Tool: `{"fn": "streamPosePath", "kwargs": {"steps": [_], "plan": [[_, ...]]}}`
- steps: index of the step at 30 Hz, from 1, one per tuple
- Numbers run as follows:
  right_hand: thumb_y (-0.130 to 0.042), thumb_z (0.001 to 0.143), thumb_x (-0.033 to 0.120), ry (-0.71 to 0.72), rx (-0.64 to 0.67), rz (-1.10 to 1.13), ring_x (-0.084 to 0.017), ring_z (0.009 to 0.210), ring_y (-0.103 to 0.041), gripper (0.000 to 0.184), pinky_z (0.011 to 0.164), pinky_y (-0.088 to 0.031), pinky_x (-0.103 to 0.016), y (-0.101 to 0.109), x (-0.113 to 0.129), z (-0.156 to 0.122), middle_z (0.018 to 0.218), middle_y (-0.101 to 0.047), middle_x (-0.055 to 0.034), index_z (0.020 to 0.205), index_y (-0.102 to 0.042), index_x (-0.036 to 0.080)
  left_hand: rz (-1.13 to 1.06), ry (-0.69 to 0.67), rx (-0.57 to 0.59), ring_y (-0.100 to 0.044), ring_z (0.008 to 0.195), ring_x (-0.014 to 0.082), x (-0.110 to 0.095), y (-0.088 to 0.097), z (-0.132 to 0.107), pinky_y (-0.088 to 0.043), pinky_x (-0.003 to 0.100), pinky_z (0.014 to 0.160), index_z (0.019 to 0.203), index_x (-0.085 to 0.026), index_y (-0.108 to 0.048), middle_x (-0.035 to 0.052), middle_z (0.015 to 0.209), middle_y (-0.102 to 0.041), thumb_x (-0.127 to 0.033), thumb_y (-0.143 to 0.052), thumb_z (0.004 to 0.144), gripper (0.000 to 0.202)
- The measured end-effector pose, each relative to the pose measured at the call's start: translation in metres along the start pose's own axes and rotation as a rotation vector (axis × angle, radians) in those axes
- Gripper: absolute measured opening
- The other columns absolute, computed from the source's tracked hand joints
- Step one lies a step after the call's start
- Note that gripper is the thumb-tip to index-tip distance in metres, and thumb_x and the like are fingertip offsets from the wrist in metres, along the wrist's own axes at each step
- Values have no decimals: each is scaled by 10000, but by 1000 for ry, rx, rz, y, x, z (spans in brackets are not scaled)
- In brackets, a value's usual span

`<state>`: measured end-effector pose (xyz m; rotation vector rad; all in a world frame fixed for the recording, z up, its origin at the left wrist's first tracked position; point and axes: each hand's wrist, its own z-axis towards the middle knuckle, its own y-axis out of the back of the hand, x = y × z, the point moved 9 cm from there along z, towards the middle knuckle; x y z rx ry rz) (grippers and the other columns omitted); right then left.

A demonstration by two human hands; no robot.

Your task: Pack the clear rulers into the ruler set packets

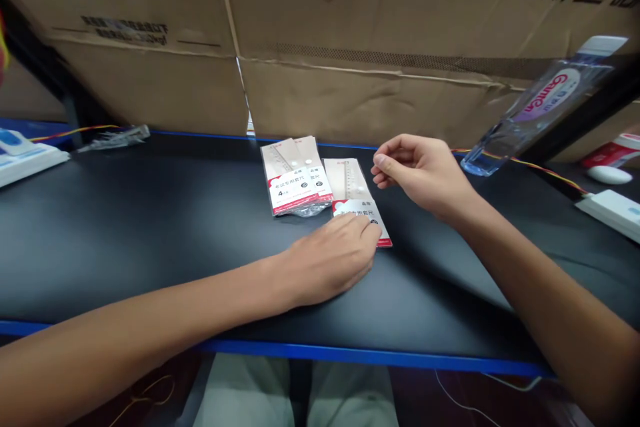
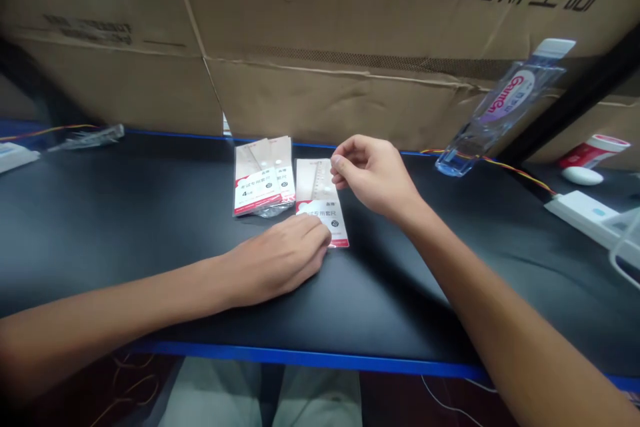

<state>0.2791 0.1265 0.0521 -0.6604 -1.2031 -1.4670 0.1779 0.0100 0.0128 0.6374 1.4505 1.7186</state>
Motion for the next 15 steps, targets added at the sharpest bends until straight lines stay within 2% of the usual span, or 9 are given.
{"fn": "streamPosePath", "kwargs": {"steps": [3,6,10,13,15], "plan": [[-748,869,219,43,32,21,-143,629,-711,49,609,-640,-261,-1,14,-4,722,-720,-7,863,-719,180,-202,100,-35,-581,808,192,14,10,1,-457,328,735,941,-147,-582,82,953,-661,-178,-406,1018,194],[-772,868,264,84,61,36,-147,660,-729,99,661,-654,-267,0,35,-13,740,-745,-19,897,-766,169,-453,258,-128,-585,734,158,42,20,-1,-433,297,653,922,-171,-607,31,864,-676,-207,-489,982,137],[-831,820,311,92,223,-7,-181,759,-756,178,728,-650,-290,-12,54,-31,855,-794,-35,961,-808,204,-646,371,-230,-618,755,154,72,26,-4,-442,289,670,909,-172,-672,18,837,-700,-263,-568,952,145],[-777,874,341,150,312,-139,-179,709,-735,173,672,-610,-284,-19,56,-45,810,-782,-26,998,-808,224,-806,401,-256,-623,762,153,84,24,-3,-459,283,687,912,-151,-704,33,848,-711,-308,-627,928,176],[-726,916,331,246,268,-308,-163,646,-692,146,611,-555,-276,-17,56,-50,748,-755,-18,966,-803,218,-915,425,-251,-606,735,144,88,23,-2,-457,275,676,903,-132,-717,36,814,-699,-320,-665,907,195]]}}
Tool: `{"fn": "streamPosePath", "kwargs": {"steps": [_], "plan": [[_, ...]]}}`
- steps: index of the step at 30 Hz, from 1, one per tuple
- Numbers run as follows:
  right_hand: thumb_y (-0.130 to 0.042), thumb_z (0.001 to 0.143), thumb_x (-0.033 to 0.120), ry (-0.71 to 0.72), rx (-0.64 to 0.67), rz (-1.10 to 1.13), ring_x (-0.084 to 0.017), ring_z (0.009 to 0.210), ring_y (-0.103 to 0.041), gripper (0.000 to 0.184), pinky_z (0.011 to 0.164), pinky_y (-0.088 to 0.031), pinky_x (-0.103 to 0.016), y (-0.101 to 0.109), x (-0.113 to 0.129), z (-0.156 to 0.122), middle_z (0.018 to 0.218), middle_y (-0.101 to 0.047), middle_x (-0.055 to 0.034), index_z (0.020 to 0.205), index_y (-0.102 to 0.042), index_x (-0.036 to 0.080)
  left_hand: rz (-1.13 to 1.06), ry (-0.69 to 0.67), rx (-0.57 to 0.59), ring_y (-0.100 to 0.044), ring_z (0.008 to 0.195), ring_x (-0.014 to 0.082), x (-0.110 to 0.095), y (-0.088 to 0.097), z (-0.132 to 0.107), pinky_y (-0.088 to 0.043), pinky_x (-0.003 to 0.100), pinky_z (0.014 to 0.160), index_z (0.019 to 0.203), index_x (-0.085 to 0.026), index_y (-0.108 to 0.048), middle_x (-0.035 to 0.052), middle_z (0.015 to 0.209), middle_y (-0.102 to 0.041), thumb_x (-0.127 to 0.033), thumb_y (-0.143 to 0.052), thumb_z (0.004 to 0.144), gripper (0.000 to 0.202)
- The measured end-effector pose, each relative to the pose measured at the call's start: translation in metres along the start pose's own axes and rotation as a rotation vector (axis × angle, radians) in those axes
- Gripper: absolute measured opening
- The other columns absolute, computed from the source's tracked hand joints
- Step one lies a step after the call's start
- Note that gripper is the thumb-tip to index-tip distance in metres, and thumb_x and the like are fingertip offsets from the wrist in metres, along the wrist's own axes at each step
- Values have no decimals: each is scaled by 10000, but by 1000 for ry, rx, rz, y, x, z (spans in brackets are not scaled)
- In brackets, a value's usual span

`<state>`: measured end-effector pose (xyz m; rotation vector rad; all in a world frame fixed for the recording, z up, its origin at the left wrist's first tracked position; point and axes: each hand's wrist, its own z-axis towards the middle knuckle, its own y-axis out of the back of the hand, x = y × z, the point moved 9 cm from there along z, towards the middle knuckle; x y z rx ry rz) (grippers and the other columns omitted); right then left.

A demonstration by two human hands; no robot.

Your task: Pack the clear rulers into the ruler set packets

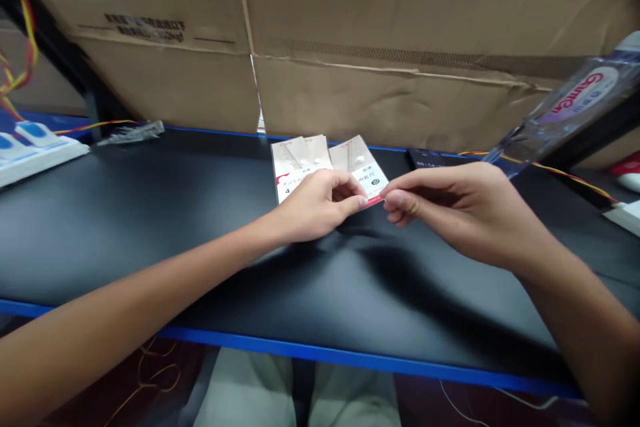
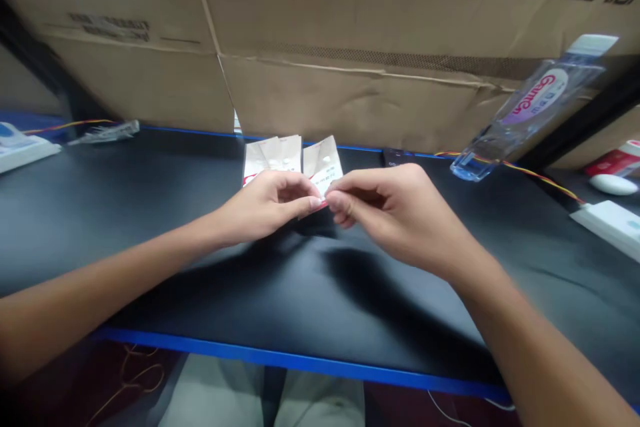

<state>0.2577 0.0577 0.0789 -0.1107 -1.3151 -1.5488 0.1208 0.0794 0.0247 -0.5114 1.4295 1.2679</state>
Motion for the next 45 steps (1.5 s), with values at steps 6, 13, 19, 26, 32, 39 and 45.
{"fn": "streamPosePath", "kwargs": {"steps": [6,13,19,26,32,39,45], "plan": [[-692,928,261,150,-149,-194,-156,672,-692,101,630,-540,-276,0,4,-8,792,-758,-19,945,-769,198,-161,56,4,-580,690,121,-2,3,1,-442,252,651,856,-108,-739,29,750,-678,-304,-725,866,197],[-692,930,253,59,-132,-95,-205,706,-756,49,695,-634,-329,-19,-5,-10,839,-781,-21,972,-714,242,-182,46,-7,-627,715,128,-2,3,0,-482,254,691,844,-119,-748,42,782,-736,-212,-700,873,109],[-687,925,211,85,-153,-136,-209,724,-769,98,703,-640,-329,-24,-5,-11,857,-787,-29,1021,-688,230,-178,-1,3,-691,791,162,-3,1,-1,-526,278,754,867,-121,-772,65,848,-778,-189,-675,891,120],[-624,965,206,259,-216,-481,-206,702,-755,103,648,-573,-312,-32,9,-15,889,-798,-35,1044,-680,240,-94,-35,-23,-676,768,144,-4,5,-1,-513,266,740,862,-132,-752,33,801,-748,-150,-652,891,106],[-599,973,169,328,-302,-600,-210,793,-737,159,702,-546,-316,-36,21,-21,958,-779,-49,1095,-655,254,-80,-71,-18,-640,728,140,-8,5,-1,-486,265,690,838,-129,-721,23,758,-707,-161,-628,895,114],[-624,956,181,365,-372,-736,-256,906,-670,109,793,-514,-391,-34,27,-19,1052,-708,-105,1034,-662,248,11,-69,-56,-671,811,182,-5,5,-1,-511,297,729,892,-136,-730,54,845,-740,-228,-604,915,157],[-613,968,165,360,-290,-681,-288,949,-690,83,850,-496,-426,-39,18,-15,952,-760,-83,1033,-635,211,51,-65,-73,-659,795,176,-3,4,-2,-506,293,710,853,-144,-702,47,824,-725,-209,-598,908,134]]}}
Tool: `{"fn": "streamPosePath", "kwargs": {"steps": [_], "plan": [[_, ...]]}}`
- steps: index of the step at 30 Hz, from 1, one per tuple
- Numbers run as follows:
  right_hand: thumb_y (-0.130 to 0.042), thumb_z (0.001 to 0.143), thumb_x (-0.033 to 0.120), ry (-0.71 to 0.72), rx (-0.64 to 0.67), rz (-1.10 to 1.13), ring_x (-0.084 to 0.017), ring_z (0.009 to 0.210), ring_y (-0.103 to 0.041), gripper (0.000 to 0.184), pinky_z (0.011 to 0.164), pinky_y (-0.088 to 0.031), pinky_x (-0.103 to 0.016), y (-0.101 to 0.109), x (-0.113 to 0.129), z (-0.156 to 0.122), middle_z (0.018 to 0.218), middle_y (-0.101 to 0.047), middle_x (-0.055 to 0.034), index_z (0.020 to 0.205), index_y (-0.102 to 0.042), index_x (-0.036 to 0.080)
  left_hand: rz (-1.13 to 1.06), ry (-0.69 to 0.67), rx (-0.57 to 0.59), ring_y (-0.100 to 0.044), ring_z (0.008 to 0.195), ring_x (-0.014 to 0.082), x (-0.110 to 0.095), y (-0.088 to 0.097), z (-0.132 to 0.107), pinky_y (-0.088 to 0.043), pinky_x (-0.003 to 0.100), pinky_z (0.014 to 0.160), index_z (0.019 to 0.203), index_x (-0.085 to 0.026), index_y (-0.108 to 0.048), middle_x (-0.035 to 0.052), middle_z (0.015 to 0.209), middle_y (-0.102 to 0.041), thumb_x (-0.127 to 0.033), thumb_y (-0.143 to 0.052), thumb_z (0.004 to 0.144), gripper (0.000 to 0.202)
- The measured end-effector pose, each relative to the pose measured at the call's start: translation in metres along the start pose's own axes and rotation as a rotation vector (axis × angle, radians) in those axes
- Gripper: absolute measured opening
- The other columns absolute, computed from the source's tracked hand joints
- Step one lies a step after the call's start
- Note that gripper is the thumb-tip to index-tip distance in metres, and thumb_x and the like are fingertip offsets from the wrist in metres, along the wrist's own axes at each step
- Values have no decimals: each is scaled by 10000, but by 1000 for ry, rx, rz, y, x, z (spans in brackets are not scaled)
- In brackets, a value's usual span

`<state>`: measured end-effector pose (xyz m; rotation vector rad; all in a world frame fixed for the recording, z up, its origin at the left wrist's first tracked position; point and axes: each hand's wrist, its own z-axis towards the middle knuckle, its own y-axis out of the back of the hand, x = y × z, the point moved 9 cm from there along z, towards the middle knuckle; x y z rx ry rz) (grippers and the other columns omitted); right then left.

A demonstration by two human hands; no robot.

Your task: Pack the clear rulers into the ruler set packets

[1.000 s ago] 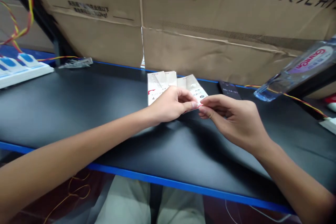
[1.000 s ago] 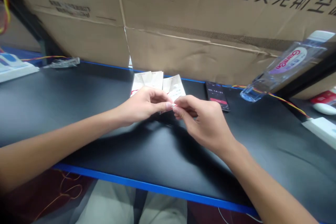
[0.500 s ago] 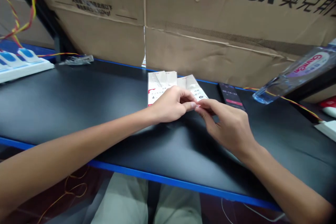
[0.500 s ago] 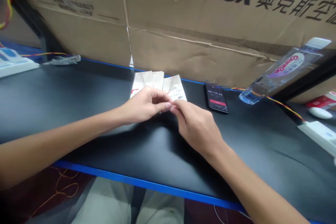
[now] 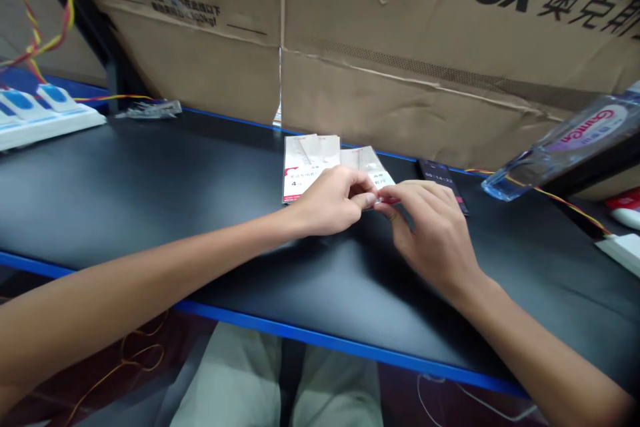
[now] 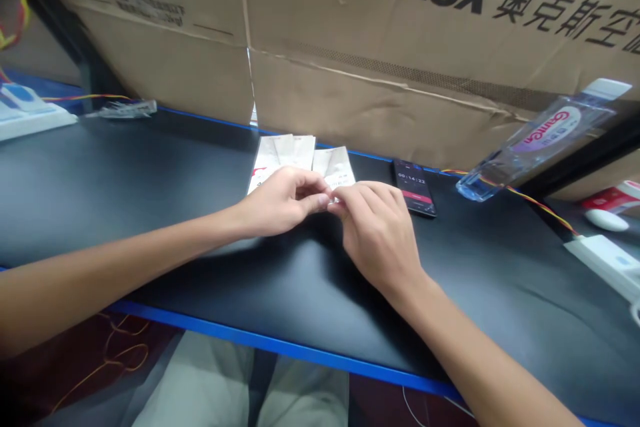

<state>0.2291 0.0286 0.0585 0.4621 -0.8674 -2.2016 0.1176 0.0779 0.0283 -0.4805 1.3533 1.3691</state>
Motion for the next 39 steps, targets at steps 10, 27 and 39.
{"fn": "streamPosePath", "kwargs": {"steps": [10,27,39], "plan": [[-600,968,140,-18,-47,103,-245,894,-721,122,822,-554,-389,0,-1,-1,923,-782,-59,987,-673,236,-38,58,1,-668,815,185,8,-5,-2,-512,302,723,887,-140,-704,61,849,-737,-224,-597,913,138],[-573,965,157,-115,0,175,-236,820,-710,111,739,-540,-359,-15,-10,-11,909,-763,-62,966,-647,240,50,1,-50,-650,797,178,13,-10,-9,-512,305,717,897,-153,-670,52,846,-718,-170,-593,895,79],[-519,951,139,-131,86,130,-238,752,-629,104,686,-474,-340,-35,-12,-21,820,-676,-80,881,-558,205,226,31,-75,-570,703,162,11,-18,-15,-407,288,644,860,-153,-666,17,738,-660,-43,-540,829,170]]}}
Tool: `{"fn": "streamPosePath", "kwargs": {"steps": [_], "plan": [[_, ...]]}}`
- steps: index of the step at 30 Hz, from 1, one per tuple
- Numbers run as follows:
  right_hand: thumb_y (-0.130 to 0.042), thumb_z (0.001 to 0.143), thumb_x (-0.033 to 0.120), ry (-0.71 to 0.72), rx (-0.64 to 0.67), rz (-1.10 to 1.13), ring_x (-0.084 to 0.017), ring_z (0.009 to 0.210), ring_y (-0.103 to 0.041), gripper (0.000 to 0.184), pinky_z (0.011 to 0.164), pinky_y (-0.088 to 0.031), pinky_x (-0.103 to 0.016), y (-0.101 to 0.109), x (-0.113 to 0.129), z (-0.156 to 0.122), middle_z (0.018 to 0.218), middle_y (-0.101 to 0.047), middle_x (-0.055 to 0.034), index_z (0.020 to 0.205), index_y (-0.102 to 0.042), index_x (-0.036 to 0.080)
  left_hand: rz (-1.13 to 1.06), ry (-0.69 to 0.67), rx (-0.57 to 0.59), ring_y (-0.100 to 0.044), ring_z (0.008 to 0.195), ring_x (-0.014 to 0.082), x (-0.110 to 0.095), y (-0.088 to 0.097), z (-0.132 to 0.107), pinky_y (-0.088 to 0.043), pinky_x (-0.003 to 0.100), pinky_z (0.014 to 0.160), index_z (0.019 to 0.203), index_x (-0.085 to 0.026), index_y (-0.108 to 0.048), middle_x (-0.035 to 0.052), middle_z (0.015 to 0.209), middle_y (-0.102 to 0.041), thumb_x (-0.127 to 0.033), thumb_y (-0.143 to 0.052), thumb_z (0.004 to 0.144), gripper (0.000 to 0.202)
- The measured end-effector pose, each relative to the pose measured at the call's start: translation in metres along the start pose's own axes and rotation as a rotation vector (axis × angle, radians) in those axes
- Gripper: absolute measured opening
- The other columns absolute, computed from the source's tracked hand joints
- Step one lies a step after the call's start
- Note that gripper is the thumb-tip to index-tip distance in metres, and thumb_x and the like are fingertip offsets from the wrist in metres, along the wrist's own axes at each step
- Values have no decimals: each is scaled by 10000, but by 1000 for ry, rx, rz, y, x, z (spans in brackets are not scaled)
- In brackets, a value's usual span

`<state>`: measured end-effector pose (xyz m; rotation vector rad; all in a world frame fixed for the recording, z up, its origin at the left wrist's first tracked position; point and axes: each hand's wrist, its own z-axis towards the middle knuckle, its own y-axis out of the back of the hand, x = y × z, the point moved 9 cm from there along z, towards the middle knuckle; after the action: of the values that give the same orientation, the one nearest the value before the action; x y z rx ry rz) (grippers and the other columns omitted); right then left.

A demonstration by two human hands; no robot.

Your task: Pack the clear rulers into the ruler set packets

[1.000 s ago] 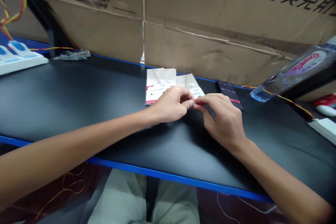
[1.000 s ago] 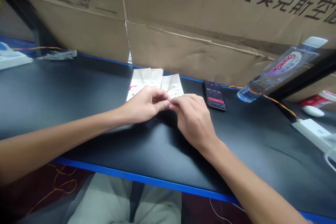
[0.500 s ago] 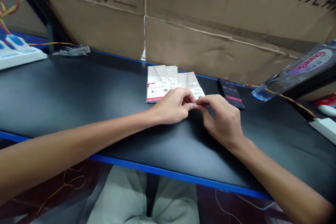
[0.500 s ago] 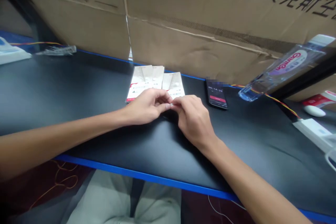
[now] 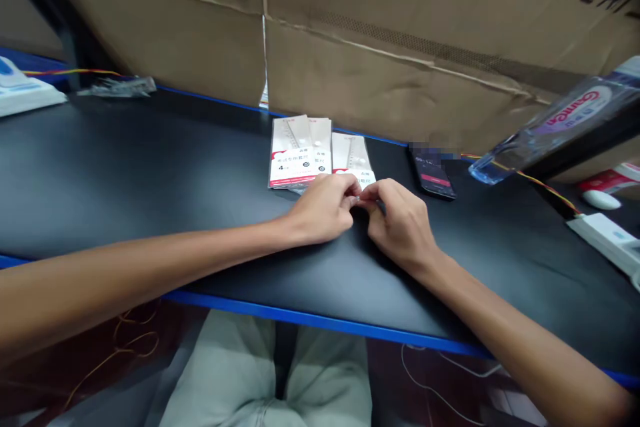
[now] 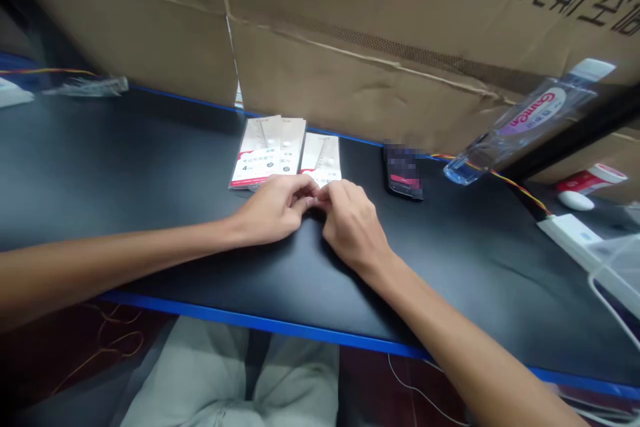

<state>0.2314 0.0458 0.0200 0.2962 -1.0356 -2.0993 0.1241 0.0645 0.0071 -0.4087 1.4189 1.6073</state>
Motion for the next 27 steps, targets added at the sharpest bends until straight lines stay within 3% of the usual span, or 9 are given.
{"fn": "streamPosePath", "kwargs": {"steps": [7,11,15,20,27], "plan": [[-507,916,118,-46,29,10,-253,754,-619,116,678,-464,-357,-3,-4,1,816,-663,-96,854,-532,213,27,-57,-17,-610,744,178,-5,0,0,-437,300,683,866,-149,-673,37,796,-703,-33,-519,838,195],[-601,908,141,-76,54,141,-219,753,-661,98,674,-488,-320,-1,-6,4,824,-710,-61,840,-586,209,95,-106,56,-622,750,182,-5,0,3,-439,302,678,898,-140,-692,48,818,-716,-64,-530,866,182],[-713,879,192,-207,28,269,-197,733,-699,42,659,-513,-295,7,-16,7,817,-759,-31,848,-688,203,59,-117,141,-642,784,171,-2,5,9,-456,283,688,951,-138,-707,52,884,-735,-116,-575,891,146],[-733,847,165,-275,73,309,-220,765,-738,49,702,-543,-314,7,-19,6,840,-794,-29,853,-755,208,3,-101,234,-605,666,140,2,2,11,-429,254,603,926,-126,-704,18,736,-677,-183,-670,865,90],[-702,869,146,-255,135,348,-223,782,-746,101,717,-541,-316,1,-18,4,861,-803,-22,848,-768,220,155,-149,187,-597,698,154,-1,0,10,-391,276,625,905,-140,-708,37,790,-701,-149,-651,862,72]]}}
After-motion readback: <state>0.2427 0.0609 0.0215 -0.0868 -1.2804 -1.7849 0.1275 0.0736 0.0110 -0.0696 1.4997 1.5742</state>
